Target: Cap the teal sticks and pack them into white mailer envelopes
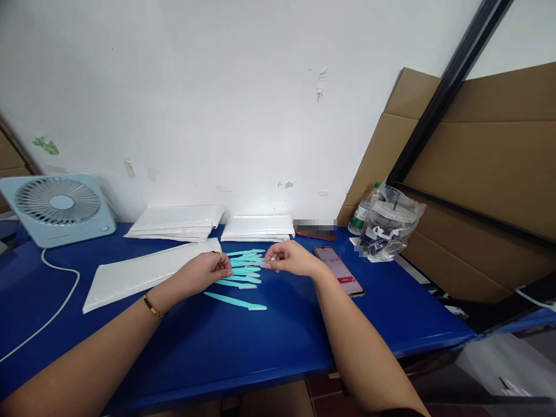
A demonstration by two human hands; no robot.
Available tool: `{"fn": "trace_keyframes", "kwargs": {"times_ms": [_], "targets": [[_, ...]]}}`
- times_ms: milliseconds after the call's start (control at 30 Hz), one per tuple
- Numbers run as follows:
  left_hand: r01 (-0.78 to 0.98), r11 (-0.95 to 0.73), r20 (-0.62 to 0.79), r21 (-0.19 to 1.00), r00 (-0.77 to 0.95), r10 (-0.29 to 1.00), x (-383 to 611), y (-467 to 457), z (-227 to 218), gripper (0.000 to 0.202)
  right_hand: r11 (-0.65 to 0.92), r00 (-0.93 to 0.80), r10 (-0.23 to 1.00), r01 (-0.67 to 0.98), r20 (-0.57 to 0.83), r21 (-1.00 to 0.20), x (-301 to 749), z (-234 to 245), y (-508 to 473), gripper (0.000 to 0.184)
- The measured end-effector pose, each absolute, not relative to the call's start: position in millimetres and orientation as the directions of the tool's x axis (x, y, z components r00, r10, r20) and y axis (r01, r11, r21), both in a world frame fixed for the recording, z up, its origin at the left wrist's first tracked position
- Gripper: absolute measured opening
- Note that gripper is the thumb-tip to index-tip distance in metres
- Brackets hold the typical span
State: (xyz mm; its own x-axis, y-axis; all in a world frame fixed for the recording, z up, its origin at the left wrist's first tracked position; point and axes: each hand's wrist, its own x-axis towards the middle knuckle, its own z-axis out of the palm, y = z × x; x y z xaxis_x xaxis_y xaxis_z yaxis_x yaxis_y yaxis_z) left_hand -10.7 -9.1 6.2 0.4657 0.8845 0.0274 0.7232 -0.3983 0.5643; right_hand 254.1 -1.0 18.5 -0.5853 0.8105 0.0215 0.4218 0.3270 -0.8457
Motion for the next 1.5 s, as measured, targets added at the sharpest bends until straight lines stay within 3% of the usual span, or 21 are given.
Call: {"fn": "trace_keyframes", "kwargs": {"times_ms": [233, 467, 600, 667, 867, 1033, 1100, 1167, 1300, 1400, 1500], "targets": [[0.705, -0.406, 0.047, 0.581, 0.469, 0.882, -11, -10, 7, 0.024, 0.318, -0.605, 0.796, 0.438, -0.014, -0.841, 255, 19, -2, 0.03], [0.758, -0.409, 0.06, 0.507, 0.443, 0.895, -8, -9, 3, 0.022, 0.37, -0.554, 0.83, 0.45, 0.072, -0.813, 242, 7, 3, 0.026], [0.782, -0.433, 0.167, 0.449, 0.402, 0.9, -9, -10, 8, 0.024, 0.482, -0.366, 0.875, 0.616, 0.315, -0.623, 262, 7, 16, 0.021], [0.746, -0.485, 0.164, 0.455, 0.465, 0.87, -10, -13, 12, 0.025, 0.522, -0.369, 0.851, 0.674, 0.374, -0.522, 269, 3, 23, 0.019], [0.626, -0.616, -0.033, 0.479, 0.714, 0.699, -6, -26, 13, 0.026, 0.625, -0.564, 0.781, 0.696, 0.269, -0.353, 260, -16, 41, 0.021], [0.65, -0.601, -0.065, 0.465, 0.702, 0.709, -1, -32, 11, 0.013, 0.532, -0.482, 0.844, 0.809, 0.234, -0.25, 257, -19, 44, 0.013], [0.642, -0.572, -0.046, 0.511, 0.685, 0.727, -1, -32, 12, 0.015, 0.509, -0.458, 0.859, 0.812, 0.228, -0.285, 260, -19, 43, 0.011], [0.586, -0.508, -0.027, 0.631, 0.672, 0.74, -2, -30, 12, 0.017, 0.489, -0.428, 0.872, 0.784, 0.237, -0.383, 265, -18, 42, 0.014], [0.42, -0.326, -0.004, 0.847, 0.618, 0.786, -4, -21, 8, 0.021, 0.382, -0.309, 0.918, 0.525, 0.248, -0.76, 269, -13, 37, 0.023], [0.414, -0.301, 0.027, 0.859, 0.55, 0.835, -6, -14, 6, 0.027, 0.29, -0.211, 0.947, 0.247, 0.241, -0.925, 267, -4, 31, 0.028], [0.48, -0.362, 0.076, 0.799, 0.517, 0.853, -8, -11, 6, 0.034, 0.311, -0.126, 0.948, 0.189, 0.291, -0.932, 263, 4, 25, 0.033]]}}
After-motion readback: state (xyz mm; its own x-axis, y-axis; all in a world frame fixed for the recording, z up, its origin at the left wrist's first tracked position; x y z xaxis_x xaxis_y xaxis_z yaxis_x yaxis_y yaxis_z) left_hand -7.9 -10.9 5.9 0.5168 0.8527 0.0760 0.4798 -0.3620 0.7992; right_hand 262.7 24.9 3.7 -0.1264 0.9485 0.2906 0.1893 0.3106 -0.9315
